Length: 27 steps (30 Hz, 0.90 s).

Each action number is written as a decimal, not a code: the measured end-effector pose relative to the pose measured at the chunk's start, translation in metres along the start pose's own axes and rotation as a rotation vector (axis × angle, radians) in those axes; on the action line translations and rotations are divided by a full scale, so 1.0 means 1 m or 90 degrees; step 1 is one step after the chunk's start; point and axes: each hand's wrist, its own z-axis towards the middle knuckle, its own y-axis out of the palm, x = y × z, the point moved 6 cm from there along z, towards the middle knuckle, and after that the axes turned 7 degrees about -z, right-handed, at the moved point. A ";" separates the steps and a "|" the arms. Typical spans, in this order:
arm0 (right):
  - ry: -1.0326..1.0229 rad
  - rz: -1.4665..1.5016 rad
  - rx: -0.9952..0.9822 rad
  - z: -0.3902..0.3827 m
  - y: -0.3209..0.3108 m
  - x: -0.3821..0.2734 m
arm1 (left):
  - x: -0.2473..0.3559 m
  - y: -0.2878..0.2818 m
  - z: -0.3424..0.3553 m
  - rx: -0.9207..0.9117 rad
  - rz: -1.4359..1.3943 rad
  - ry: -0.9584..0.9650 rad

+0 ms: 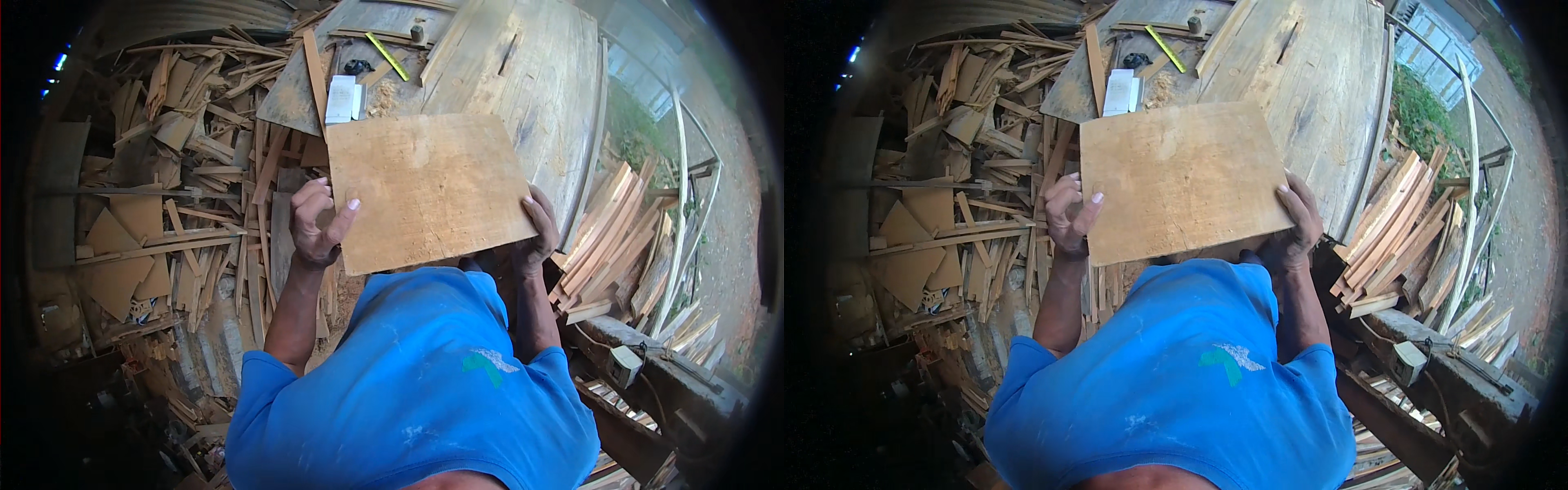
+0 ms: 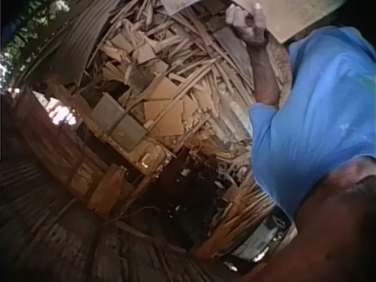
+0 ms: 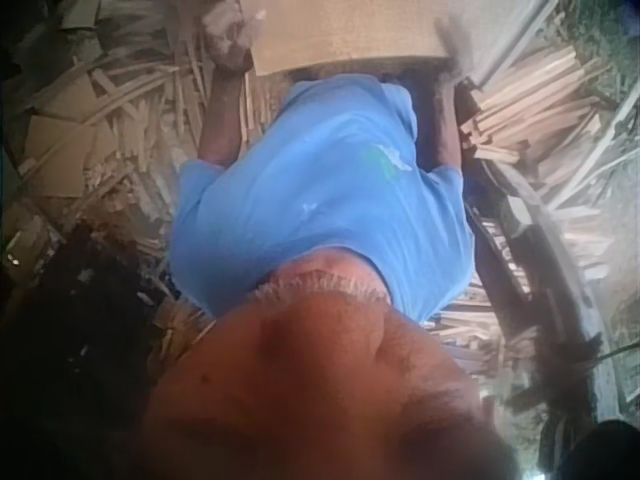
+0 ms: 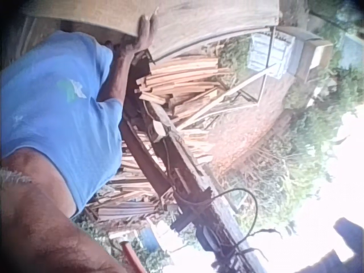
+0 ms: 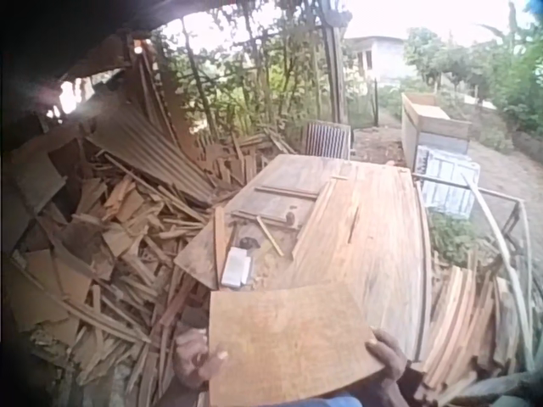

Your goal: The person measures a wooden board using a tape measure and cuts it on a table saw, then sorts the resulting pieces into a pile of lumber.

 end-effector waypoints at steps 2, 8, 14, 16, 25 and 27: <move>0.008 -0.001 -0.008 0.002 0.001 0.002 | 0.006 0.001 0.005 -0.005 0.007 0.004; 0.095 0.135 0.010 0.000 0.012 0.012 | 0.017 0.007 0.018 0.016 -0.006 0.019; 0.172 0.244 -0.138 -0.008 0.014 0.040 | -0.003 0.020 0.050 -0.043 -0.090 -0.090; 0.263 0.260 -0.185 -0.016 0.020 0.042 | -0.013 0.030 0.035 -0.068 -0.195 -0.180; 0.460 0.196 -0.274 -0.032 0.012 0.042 | -0.017 0.042 0.012 -0.087 -0.258 -0.267; 0.470 0.197 -0.283 -0.034 0.010 0.046 | -0.017 0.041 0.012 -0.089 -0.259 -0.277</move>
